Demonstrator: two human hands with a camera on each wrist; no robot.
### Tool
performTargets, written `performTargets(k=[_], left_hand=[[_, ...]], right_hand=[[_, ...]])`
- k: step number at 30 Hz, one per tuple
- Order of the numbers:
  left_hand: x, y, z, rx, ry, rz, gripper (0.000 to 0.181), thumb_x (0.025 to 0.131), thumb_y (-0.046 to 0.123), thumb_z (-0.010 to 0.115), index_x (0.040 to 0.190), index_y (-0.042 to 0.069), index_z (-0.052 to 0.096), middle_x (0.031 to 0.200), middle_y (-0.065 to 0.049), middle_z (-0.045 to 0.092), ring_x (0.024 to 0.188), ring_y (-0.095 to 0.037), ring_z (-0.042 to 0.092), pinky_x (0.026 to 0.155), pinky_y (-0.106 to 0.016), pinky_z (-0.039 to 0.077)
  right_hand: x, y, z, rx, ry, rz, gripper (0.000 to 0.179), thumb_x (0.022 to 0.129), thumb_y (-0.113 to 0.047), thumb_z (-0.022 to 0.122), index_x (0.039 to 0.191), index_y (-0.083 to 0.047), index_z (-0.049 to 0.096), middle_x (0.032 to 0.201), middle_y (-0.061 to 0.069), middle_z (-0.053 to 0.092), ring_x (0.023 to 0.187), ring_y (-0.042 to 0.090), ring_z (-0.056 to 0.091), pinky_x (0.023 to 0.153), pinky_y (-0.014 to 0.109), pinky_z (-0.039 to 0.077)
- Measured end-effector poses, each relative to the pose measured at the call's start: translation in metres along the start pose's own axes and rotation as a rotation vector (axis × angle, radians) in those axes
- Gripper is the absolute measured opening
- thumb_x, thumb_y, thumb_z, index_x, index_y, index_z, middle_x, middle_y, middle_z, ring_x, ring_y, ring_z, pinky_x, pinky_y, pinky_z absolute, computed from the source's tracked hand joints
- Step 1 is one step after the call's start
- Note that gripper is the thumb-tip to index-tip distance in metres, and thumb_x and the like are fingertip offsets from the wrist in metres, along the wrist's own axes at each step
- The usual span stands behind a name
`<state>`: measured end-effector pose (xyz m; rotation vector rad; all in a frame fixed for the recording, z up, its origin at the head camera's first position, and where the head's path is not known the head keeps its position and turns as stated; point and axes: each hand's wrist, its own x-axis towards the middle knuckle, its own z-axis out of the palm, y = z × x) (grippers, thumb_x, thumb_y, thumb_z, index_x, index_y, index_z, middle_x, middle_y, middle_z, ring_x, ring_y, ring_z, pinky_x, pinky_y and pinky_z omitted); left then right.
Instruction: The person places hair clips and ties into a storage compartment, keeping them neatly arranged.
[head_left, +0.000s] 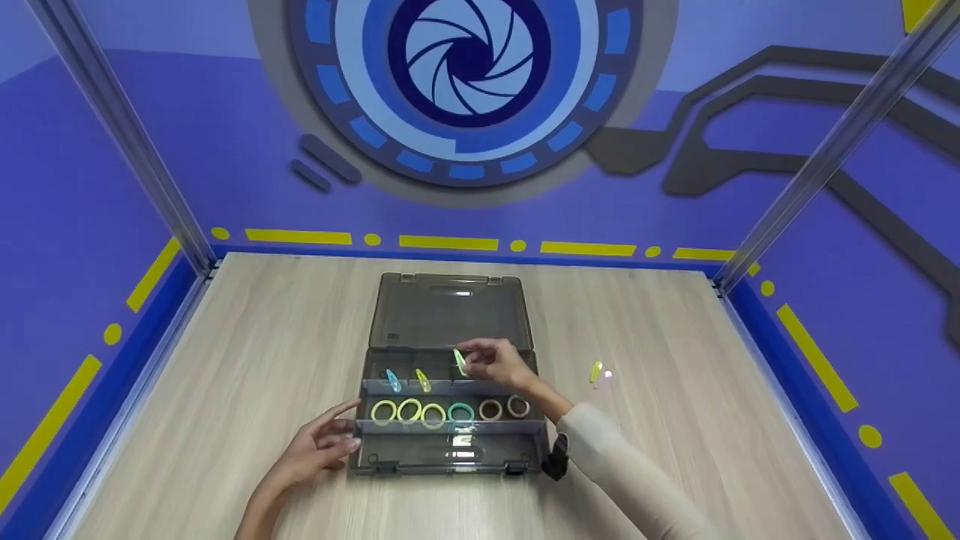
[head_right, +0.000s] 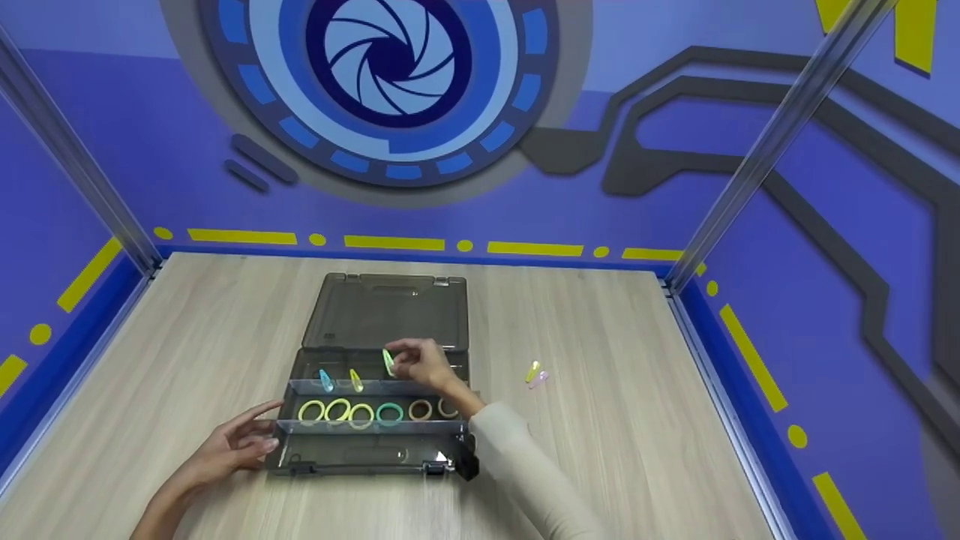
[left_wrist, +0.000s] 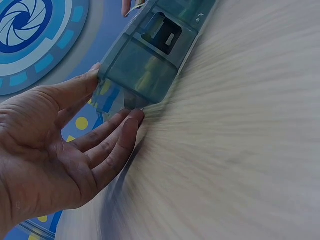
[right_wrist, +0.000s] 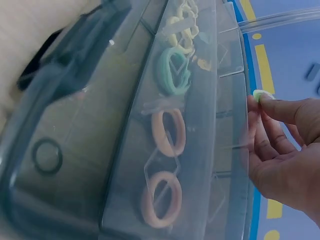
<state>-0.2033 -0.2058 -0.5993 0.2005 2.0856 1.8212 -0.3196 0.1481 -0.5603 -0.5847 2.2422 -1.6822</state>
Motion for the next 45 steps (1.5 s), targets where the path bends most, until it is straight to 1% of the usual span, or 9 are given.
performTargets(k=[7,11,15,18,20,25,35,39,45], left_hand=[[-0.001,0.001,0.001,0.006,0.019,-0.015,0.074,0.097,0.018,0.071,0.158,0.001,0.032,0.138,-0.037,0.05,0.101,-0.02,0.068,0.074,-0.034,0.06],[-0.001,0.001,-0.001,-0.004,0.015,-0.019,0.074,0.097,0.018,0.071,0.158,0.001,0.032,0.139,-0.037,0.05,0.101,-0.019,0.068,0.074,-0.034,0.06],[-0.002,0.001,-0.001,-0.009,0.009,-0.017,0.074,0.097,0.018,0.07,0.158,0.0,0.031,0.138,-0.035,0.05,0.099,-0.014,0.067,0.074,-0.033,0.059],[-0.001,0.001,0.0,-0.006,0.016,-0.026,0.074,0.097,0.018,0.071,0.157,0.0,0.031,0.137,-0.032,0.052,0.097,-0.013,0.067,0.073,-0.033,0.059],[-0.001,0.001,0.0,-0.009,0.022,-0.04,0.074,0.097,0.019,0.071,0.157,0.001,0.032,0.137,-0.031,0.052,0.097,-0.014,0.066,0.073,-0.034,0.059],[-0.001,0.0,0.002,-0.006,0.032,-0.069,0.074,0.097,0.02,0.072,0.157,0.003,0.033,0.138,-0.031,0.052,0.097,-0.015,0.066,0.074,-0.034,0.059],[-0.002,0.002,0.002,0.009,0.048,-0.061,0.073,0.097,0.02,0.072,0.157,0.003,0.034,0.137,-0.031,0.053,0.098,-0.015,0.066,0.075,-0.035,0.059],[-0.002,0.002,0.003,0.01,0.055,-0.069,0.073,0.096,0.019,0.072,0.157,0.004,0.035,0.138,-0.03,0.053,0.099,-0.016,0.066,0.075,-0.036,0.06],[-0.002,0.0,0.002,0.017,0.028,-0.032,0.071,0.098,0.018,0.07,0.156,0.002,0.034,0.137,-0.033,0.052,0.098,-0.015,0.067,0.074,-0.035,0.06]], right_hand=[[0.009,0.003,0.009,-0.174,-0.007,-0.009,0.032,0.086,0.014,0.069,0.119,0.014,0.068,0.093,0.03,0.074,0.087,0.041,0.073,0.069,0.017,0.055],[0.013,0.002,0.012,-0.277,-0.025,-0.003,0.029,0.084,0.015,0.07,0.113,0.013,0.07,0.09,0.026,0.076,0.087,0.042,0.074,0.07,0.019,0.057],[0.018,0.004,0.017,-0.383,-0.027,-0.008,0.026,0.083,0.017,0.067,0.108,0.013,0.073,0.088,0.025,0.076,0.074,0.028,0.073,0.065,0.014,0.051],[0.021,0.005,0.021,-0.436,-0.026,-0.005,0.026,0.08,0.019,0.065,0.104,0.013,0.074,0.086,0.026,0.076,0.064,0.011,0.058,0.059,0.012,0.041],[0.022,0.006,0.023,-0.461,-0.027,0.0,0.026,0.08,0.019,0.064,0.103,0.012,0.075,0.086,0.025,0.076,0.063,0.007,0.047,0.058,0.013,0.036],[0.024,0.006,0.027,-0.463,-0.024,0.044,0.025,0.082,0.018,0.065,0.103,0.011,0.076,0.085,0.025,0.076,0.06,0.002,0.048,0.056,0.012,0.036],[0.025,0.006,0.029,-0.475,0.002,0.082,0.026,0.081,0.016,0.065,0.104,0.009,0.077,0.08,0.022,0.074,0.057,0.003,0.044,0.054,0.014,0.035],[0.023,0.007,0.028,-0.484,-0.007,0.056,0.024,0.083,0.016,0.064,0.102,0.009,0.077,0.088,0.023,0.077,0.057,0.003,0.045,0.054,0.015,0.034],[0.019,0.006,0.024,-0.504,-0.004,-0.001,0.025,0.082,0.015,0.062,0.1,0.008,0.078,0.091,0.022,0.078,0.059,0.003,0.047,0.056,0.015,0.033]])
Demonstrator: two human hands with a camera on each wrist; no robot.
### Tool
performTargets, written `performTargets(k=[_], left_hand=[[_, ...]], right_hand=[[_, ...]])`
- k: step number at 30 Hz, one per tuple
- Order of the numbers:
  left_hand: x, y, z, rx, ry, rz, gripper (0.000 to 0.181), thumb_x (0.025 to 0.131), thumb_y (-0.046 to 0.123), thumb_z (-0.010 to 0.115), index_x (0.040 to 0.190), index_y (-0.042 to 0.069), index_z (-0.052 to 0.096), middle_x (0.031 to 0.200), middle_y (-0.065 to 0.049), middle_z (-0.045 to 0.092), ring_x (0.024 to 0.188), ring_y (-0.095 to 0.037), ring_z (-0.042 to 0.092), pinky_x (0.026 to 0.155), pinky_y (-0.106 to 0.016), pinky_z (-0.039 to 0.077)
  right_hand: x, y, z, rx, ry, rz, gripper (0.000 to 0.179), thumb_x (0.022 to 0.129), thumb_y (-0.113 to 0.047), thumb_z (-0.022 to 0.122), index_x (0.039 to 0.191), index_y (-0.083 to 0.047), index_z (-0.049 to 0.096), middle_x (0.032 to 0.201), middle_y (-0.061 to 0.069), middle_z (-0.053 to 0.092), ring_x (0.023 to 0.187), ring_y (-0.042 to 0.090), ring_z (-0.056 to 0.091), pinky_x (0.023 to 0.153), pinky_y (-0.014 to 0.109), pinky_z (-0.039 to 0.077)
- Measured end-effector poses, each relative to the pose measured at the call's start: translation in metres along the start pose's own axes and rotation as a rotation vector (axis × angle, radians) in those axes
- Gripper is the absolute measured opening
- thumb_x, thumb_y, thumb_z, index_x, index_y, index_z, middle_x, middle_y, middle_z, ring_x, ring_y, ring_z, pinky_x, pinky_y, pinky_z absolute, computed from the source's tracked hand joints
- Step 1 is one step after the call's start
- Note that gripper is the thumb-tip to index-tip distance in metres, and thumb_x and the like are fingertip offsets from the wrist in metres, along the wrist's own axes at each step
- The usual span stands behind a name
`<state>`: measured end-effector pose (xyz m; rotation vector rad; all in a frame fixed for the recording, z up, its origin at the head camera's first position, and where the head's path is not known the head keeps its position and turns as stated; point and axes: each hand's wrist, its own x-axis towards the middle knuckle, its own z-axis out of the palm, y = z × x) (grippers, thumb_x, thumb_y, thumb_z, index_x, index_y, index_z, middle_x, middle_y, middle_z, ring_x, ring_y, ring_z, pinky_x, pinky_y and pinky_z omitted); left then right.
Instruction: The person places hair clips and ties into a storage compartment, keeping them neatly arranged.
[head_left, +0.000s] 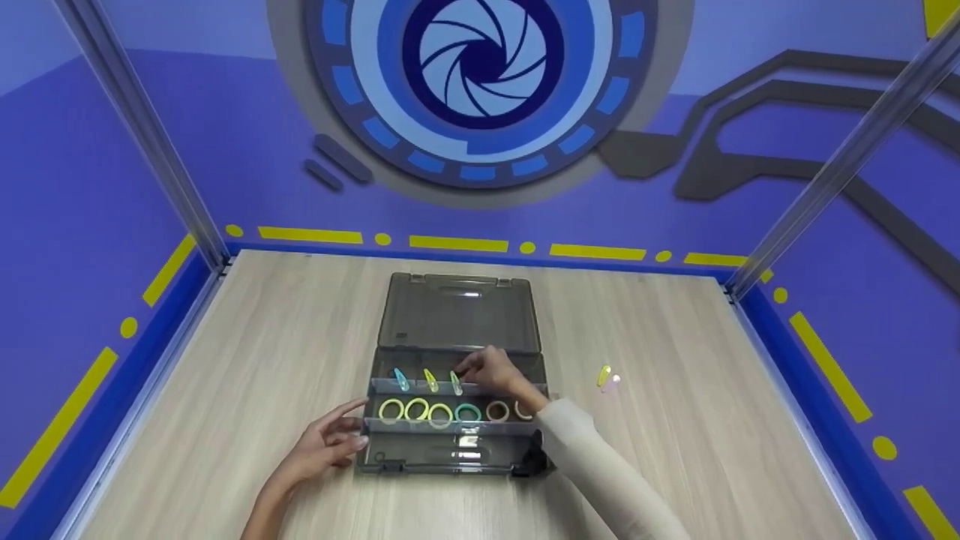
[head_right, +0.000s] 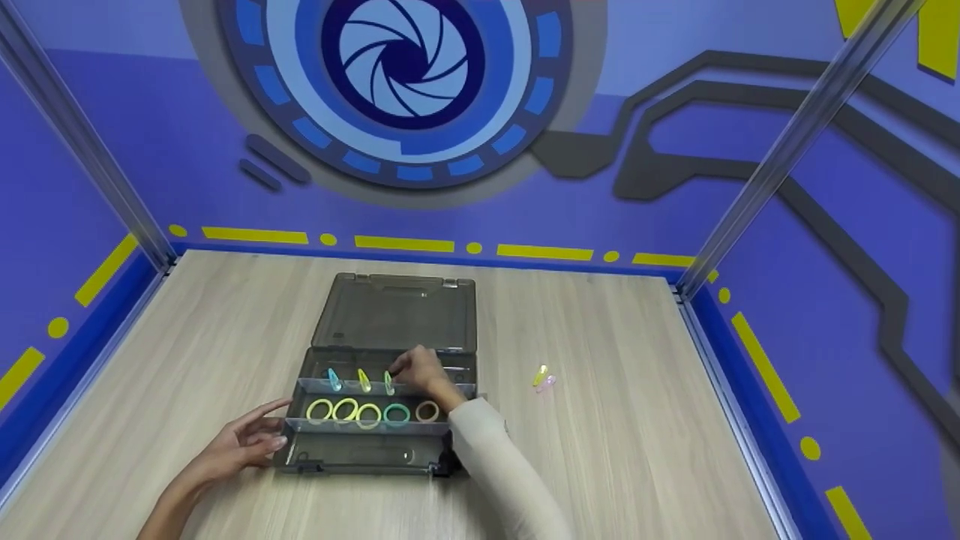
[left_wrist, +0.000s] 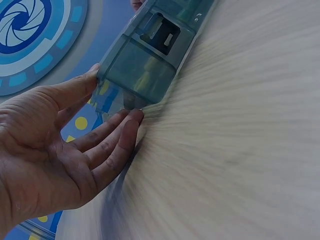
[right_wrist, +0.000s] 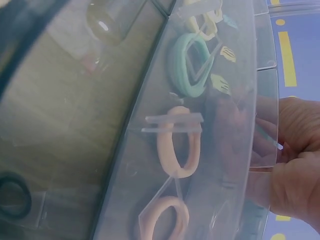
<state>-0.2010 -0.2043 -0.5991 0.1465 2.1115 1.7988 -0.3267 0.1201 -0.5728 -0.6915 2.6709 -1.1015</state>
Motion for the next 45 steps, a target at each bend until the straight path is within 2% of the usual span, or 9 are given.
performTargets(k=[11,17,21,24,26,27,31,37,45], left_hand=[[0.001,-0.001,-0.003,0.005,-0.01,0.009,0.074,0.097,0.018,0.071,0.157,0.0,0.032,0.138,-0.036,0.051,0.098,-0.014,0.067,0.075,-0.035,0.06],[0.0,0.0,-0.005,0.01,0.018,-0.023,0.072,0.097,0.017,0.071,0.157,0.003,0.034,0.138,-0.034,0.053,0.098,-0.016,0.067,0.075,-0.035,0.06],[-0.001,0.0,-0.006,0.003,0.012,-0.01,0.073,0.096,0.017,0.072,0.157,0.001,0.034,0.137,-0.035,0.053,0.099,-0.016,0.067,0.075,-0.035,0.06],[-0.001,0.0,-0.006,0.001,0.01,-0.002,0.074,0.096,0.018,0.073,0.156,0.0,0.034,0.137,-0.035,0.052,0.099,-0.016,0.066,0.075,-0.035,0.06],[0.0,0.0,-0.005,0.001,0.012,-0.004,0.074,0.096,0.018,0.073,0.157,0.001,0.034,0.138,-0.036,0.051,0.098,-0.016,0.066,0.076,-0.035,0.061],[0.0,0.0,-0.005,0.001,0.014,-0.006,0.074,0.096,0.018,0.073,0.157,0.001,0.034,0.138,-0.036,0.051,0.098,-0.015,0.066,0.076,-0.035,0.061],[0.0,0.001,-0.004,-0.005,0.001,-0.005,0.074,0.097,0.017,0.071,0.157,0.001,0.032,0.139,-0.036,0.051,0.098,-0.014,0.067,0.075,-0.035,0.061],[0.0,0.002,-0.002,-0.012,-0.01,-0.007,0.074,0.097,0.017,0.07,0.157,0.0,0.03,0.138,-0.036,0.052,0.097,-0.013,0.068,0.074,-0.035,0.06],[0.002,0.001,-0.002,-0.018,-0.006,-0.011,0.074,0.097,0.016,0.071,0.157,0.001,0.032,0.138,-0.036,0.051,0.099,-0.014,0.067,0.075,-0.035,0.06]], right_hand=[[-0.011,0.004,-0.019,0.073,0.009,-0.001,0.018,0.086,0.007,0.069,0.102,0.009,0.076,0.09,0.022,0.078,0.066,0.003,0.059,0.059,0.014,0.044],[-0.021,0.002,-0.036,0.189,0.021,0.046,0.018,0.091,0.002,0.07,0.107,0.009,0.074,0.094,0.025,0.076,0.074,0.035,0.072,0.064,0.028,0.059],[-0.027,0.001,-0.052,0.264,0.027,0.047,0.02,0.092,0.007,0.066,0.11,0.015,0.07,0.096,0.033,0.073,0.07,0.041,0.069,0.06,0.032,0.059],[-0.033,0.009,-0.063,0.301,0.051,0.068,0.022,0.093,0.006,0.065,0.112,0.017,0.068,0.097,0.036,0.071,0.07,0.035,0.068,0.058,0.024,0.056],[-0.039,0.016,-0.069,0.322,0.08,0.083,0.024,0.095,0.003,0.065,0.114,0.018,0.066,0.099,0.037,0.07,0.076,0.04,0.07,0.061,0.028,0.059],[-0.041,0.025,-0.07,0.332,0.099,0.103,0.025,0.096,0.001,0.065,0.115,0.017,0.066,0.099,0.035,0.07,0.077,0.035,0.072,0.063,0.025,0.058],[-0.053,0.042,-0.083,0.402,0.197,0.15,0.027,0.096,0.001,0.064,0.117,0.017,0.065,0.099,0.03,0.072,0.08,0.024,0.074,0.073,0.035,0.063],[-0.07,0.065,-0.109,0.462,0.305,0.23,0.027,0.098,0.003,0.059,0.121,0.015,0.065,0.101,0.027,0.073,0.08,0.016,0.074,0.071,0.026,0.061],[-0.102,0.106,-0.137,0.349,0.301,0.268,0.029,0.101,0.0,0.058,0.125,0.016,0.062,0.108,0.033,0.07,0.093,0.037,0.075,0.076,0.03,0.062]])
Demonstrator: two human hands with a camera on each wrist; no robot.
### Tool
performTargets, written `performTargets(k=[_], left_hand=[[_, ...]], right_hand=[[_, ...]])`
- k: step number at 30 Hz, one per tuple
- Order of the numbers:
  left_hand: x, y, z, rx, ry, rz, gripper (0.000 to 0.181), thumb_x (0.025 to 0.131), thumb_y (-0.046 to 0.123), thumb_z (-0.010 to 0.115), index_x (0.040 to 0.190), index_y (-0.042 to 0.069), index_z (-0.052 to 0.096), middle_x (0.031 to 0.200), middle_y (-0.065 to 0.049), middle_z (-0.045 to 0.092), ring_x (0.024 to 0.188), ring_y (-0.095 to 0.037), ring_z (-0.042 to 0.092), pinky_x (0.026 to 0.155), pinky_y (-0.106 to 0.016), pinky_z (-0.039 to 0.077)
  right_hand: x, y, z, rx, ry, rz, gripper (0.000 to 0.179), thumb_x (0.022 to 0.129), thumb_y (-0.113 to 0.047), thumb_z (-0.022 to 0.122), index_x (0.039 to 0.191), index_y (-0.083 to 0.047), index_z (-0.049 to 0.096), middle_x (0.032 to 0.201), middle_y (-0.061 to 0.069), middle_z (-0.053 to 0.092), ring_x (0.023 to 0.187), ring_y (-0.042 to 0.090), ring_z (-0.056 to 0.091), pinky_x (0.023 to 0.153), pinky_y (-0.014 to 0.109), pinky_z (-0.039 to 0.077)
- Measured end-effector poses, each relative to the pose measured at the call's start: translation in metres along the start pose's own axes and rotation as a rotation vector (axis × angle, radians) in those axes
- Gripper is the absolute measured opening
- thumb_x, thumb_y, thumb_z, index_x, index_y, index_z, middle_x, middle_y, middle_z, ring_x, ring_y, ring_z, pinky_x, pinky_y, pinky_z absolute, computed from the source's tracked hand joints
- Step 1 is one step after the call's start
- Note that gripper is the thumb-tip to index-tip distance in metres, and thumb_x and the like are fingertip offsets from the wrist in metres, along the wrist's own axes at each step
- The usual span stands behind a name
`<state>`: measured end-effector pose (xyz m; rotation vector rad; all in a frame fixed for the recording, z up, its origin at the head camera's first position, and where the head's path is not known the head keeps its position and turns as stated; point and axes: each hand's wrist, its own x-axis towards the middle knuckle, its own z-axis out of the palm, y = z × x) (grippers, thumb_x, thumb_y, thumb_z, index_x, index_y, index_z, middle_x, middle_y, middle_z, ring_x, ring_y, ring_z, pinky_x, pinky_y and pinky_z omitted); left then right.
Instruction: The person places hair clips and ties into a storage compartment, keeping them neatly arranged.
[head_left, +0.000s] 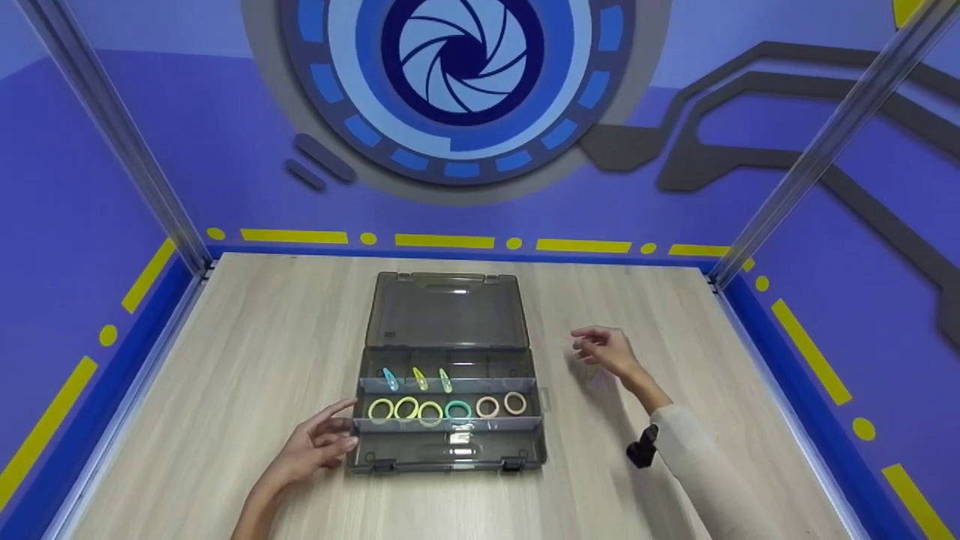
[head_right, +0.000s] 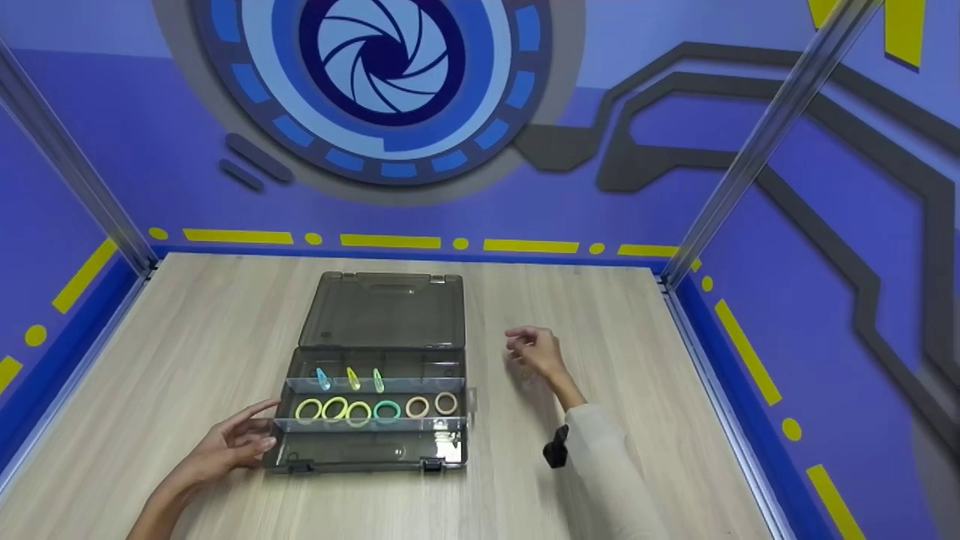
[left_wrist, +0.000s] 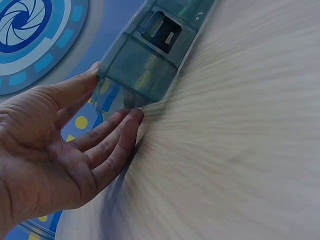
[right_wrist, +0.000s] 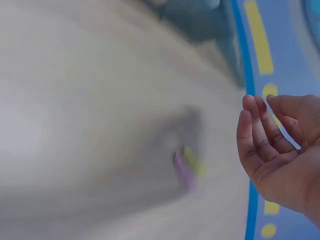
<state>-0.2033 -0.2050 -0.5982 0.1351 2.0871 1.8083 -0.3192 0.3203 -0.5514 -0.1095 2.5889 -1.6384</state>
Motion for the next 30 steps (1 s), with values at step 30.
performTargets(k=[30], left_hand=[[0.0,0.0,0.0,-0.008,-0.003,-0.045,0.073,0.098,0.019,0.07,0.158,0.004,0.032,0.142,-0.036,0.049,0.102,-0.016,0.066,0.077,-0.037,0.059]], right_hand=[[-0.002,0.05,-0.006,-0.577,0.03,-0.182,0.008,0.088,0.0,0.075,0.094,-0.002,0.08,0.095,0.012,0.072,0.086,0.024,0.065,0.076,0.037,0.053]])
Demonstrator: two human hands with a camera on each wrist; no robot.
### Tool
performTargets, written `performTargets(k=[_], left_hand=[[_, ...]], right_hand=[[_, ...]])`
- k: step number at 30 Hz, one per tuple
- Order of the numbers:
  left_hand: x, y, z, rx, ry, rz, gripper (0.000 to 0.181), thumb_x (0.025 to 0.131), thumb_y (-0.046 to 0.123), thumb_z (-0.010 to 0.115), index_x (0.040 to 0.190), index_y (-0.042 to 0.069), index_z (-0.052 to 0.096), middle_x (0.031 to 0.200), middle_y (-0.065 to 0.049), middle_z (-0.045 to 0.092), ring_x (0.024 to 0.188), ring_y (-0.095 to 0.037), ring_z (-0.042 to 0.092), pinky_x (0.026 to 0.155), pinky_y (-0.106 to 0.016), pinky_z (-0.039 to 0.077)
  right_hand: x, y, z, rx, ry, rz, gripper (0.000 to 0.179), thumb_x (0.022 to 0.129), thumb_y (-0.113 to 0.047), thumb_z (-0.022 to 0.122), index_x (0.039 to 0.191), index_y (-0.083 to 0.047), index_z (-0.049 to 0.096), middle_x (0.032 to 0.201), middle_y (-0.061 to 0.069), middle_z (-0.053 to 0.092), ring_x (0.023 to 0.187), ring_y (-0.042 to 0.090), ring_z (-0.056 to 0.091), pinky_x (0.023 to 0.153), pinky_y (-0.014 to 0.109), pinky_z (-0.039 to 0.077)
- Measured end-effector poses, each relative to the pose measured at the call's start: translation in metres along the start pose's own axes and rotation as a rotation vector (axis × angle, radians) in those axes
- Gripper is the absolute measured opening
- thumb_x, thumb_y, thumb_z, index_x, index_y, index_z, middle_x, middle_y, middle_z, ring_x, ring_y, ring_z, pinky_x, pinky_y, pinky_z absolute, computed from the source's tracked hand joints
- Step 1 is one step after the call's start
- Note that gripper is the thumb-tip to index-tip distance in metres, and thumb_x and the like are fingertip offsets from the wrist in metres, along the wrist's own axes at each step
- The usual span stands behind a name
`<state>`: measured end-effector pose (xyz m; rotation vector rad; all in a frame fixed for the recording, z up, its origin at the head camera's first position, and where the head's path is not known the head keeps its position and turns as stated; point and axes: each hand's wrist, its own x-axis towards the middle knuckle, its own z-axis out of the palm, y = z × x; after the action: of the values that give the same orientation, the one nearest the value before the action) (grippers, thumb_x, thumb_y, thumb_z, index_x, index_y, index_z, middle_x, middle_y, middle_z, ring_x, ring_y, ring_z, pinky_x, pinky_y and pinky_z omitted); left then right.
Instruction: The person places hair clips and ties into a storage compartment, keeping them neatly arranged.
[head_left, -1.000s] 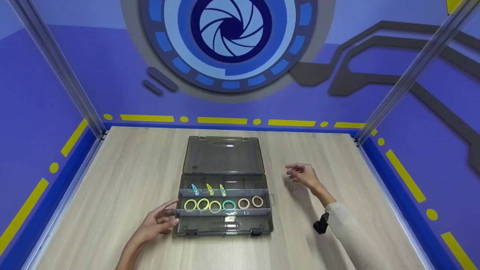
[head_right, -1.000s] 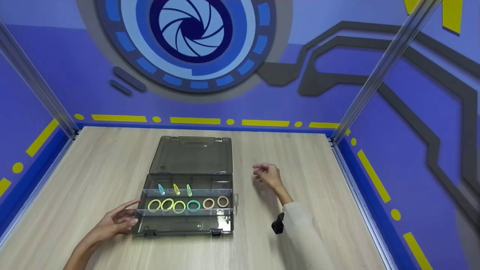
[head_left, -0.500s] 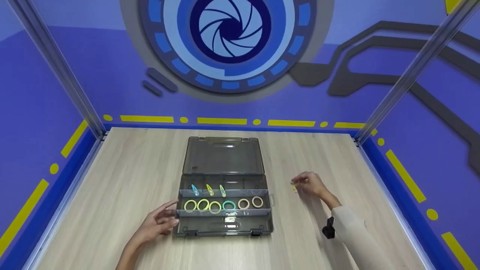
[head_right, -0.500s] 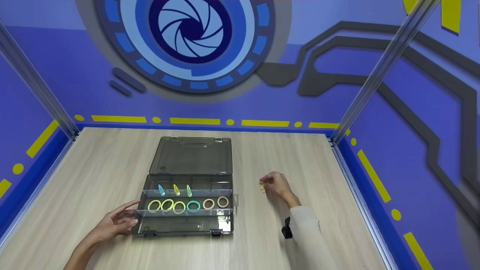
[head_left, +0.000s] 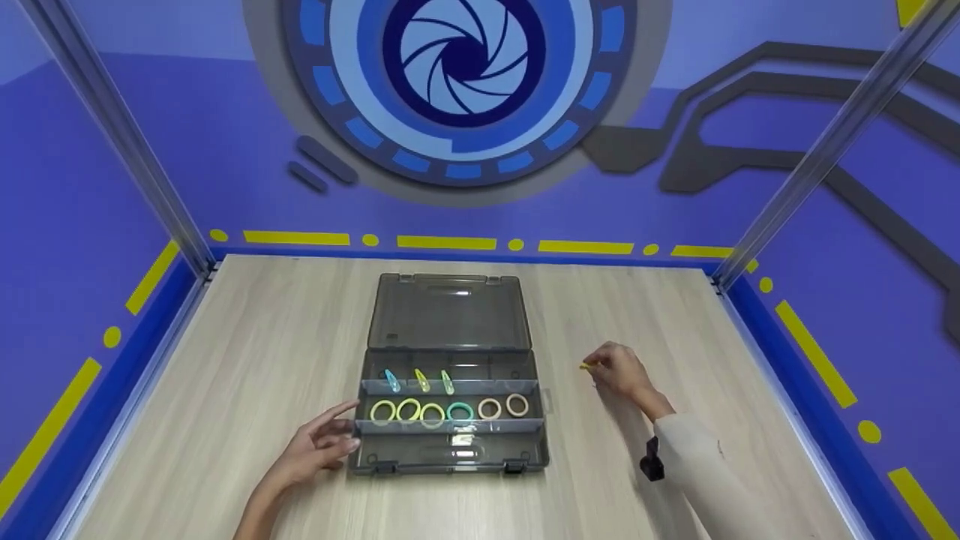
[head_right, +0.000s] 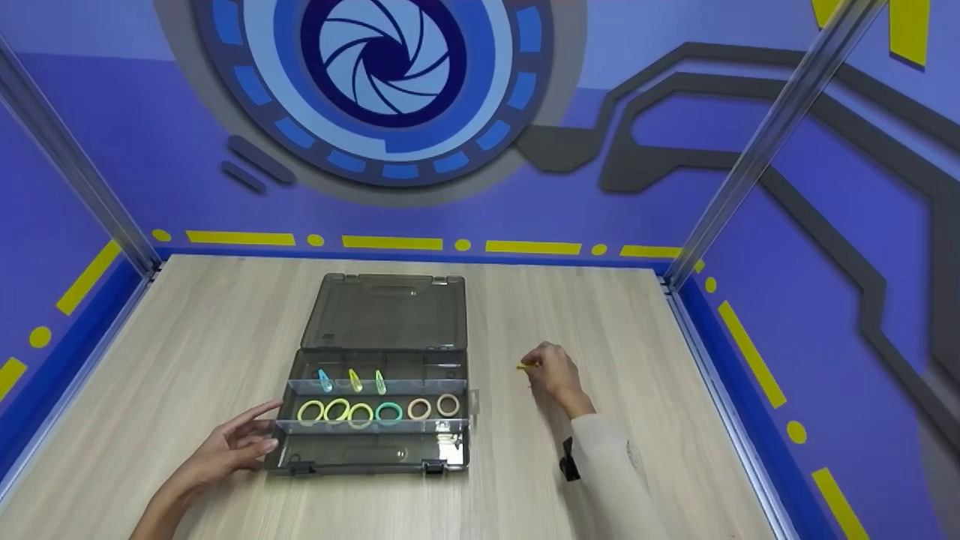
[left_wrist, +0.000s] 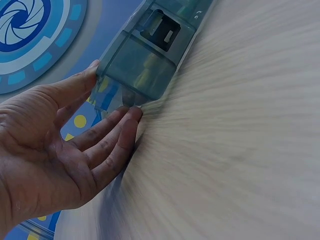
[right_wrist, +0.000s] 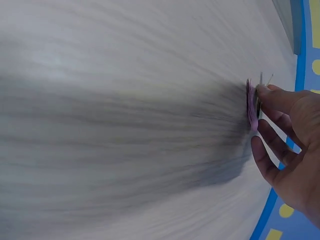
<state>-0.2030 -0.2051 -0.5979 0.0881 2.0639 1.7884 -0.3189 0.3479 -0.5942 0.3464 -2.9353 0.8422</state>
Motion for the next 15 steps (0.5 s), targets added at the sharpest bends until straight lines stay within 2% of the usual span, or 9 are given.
performTargets(k=[4,10,15], left_hand=[[-0.0005,-0.0006,0.0016,0.0,0.014,-0.024,0.073,0.098,0.019,0.07,0.158,0.005,0.032,0.142,-0.034,0.051,0.103,-0.016,0.066,0.078,-0.037,0.058],[-0.0004,-0.0001,0.0022,0.009,0.03,-0.042,0.074,0.097,0.02,0.071,0.158,0.006,0.033,0.141,-0.033,0.051,0.1,-0.016,0.066,0.078,-0.037,0.058],[-0.0007,0.0002,0.0008,0.009,0.005,0.015,0.073,0.097,0.017,0.071,0.158,0.002,0.032,0.14,-0.037,0.05,0.1,-0.015,0.066,0.076,-0.036,0.059]], right_hand=[[-0.001,-0.0022,0.0028,-0.017,0.014,0.054,0.009,0.089,0.0,0.075,0.095,-0.003,0.081,0.095,0.01,0.071,0.085,0.02,0.064,0.075,0.036,0.052],[-0.0015,-0.005,0.006,-0.042,0.048,0.063,0.009,0.09,-0.002,0.075,0.096,-0.004,0.081,0.095,0.008,0.072,0.087,0.022,0.068,0.077,0.041,0.056],[-0.0041,-0.0066,0.0075,-0.049,0.063,0.061,0.01,0.09,0.0,0.075,0.099,-0.002,0.079,0.092,0.009,0.071,0.08,0.019,0.065,0.069,0.031,0.052]])
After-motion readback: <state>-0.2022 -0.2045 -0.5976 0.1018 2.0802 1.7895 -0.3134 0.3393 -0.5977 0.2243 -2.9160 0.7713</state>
